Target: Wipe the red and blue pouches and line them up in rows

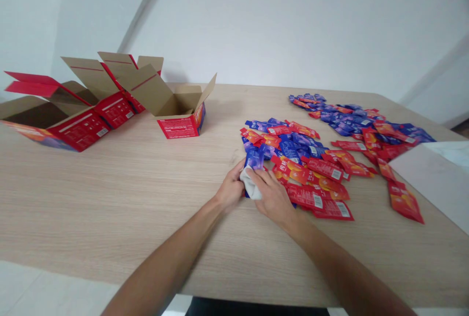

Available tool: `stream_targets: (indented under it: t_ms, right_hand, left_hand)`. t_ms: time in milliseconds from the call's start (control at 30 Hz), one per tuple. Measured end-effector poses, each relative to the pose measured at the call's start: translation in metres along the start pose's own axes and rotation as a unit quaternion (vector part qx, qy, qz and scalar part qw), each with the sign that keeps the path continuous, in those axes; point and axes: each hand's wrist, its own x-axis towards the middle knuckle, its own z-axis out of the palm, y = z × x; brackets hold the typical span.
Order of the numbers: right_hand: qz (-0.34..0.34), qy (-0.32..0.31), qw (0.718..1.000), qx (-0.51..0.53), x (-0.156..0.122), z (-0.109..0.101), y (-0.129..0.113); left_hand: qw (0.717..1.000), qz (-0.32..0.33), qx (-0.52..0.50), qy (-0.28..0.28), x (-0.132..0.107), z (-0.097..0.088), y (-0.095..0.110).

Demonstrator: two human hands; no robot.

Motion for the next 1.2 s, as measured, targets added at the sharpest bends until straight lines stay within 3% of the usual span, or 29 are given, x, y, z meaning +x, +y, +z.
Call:
stream_targets:
  t_ms: [100, 267, 467, 633, 733, 900, 1100, 1200]
  right_hand:
    - [0.010, 0.029, 1.000, -0.002, 0.003, 0.001, -0.001]
    - [0.068, 0.121, 0.990, -0.030, 0.007, -0.006, 0.012]
    - [0.017, 0.024, 0.999, -0.019, 0.000, 0.001, -0.008]
    - [0.064, 0.123, 0.990, -0.034, 0.003, -0.008, 0.002]
    - [0.062, 0.115, 0.990, -0.050, 0.002, -0.011, 0.006]
    - [0.019, 0.011, 1.000, -0.021, -0.004, 0.000, -0.011]
    - [0.030, 0.075, 0.990, 0.118, -0.006, -0.008, 0.001]
    - [-0.008, 0.060, 0.988, 0.146, -0.007, -0.023, 0.011]
  left_hand:
    - [1.000, -0.022, -0.013, 0.017, -0.001, -0.001, 0.004]
    - [0.998, -0.053, -0.017, -0.027, -0.001, 0.006, 0.000]
    - [0.998, -0.007, -0.056, 0.017, -0.001, 0.002, 0.011]
    - [0.996, -0.049, -0.069, -0.039, -0.004, 0.003, 0.010]
    - [0.996, -0.050, -0.066, -0.046, -0.004, 0.005, 0.007]
    - [0.996, -0.019, -0.064, 0.053, -0.001, -0.001, 0.013]
    - [0.985, -0.031, -0.083, 0.149, 0.004, -0.003, 0.016]
    - [0.981, 0.001, -0.069, 0.182, 0.004, -0.001, 0.018]
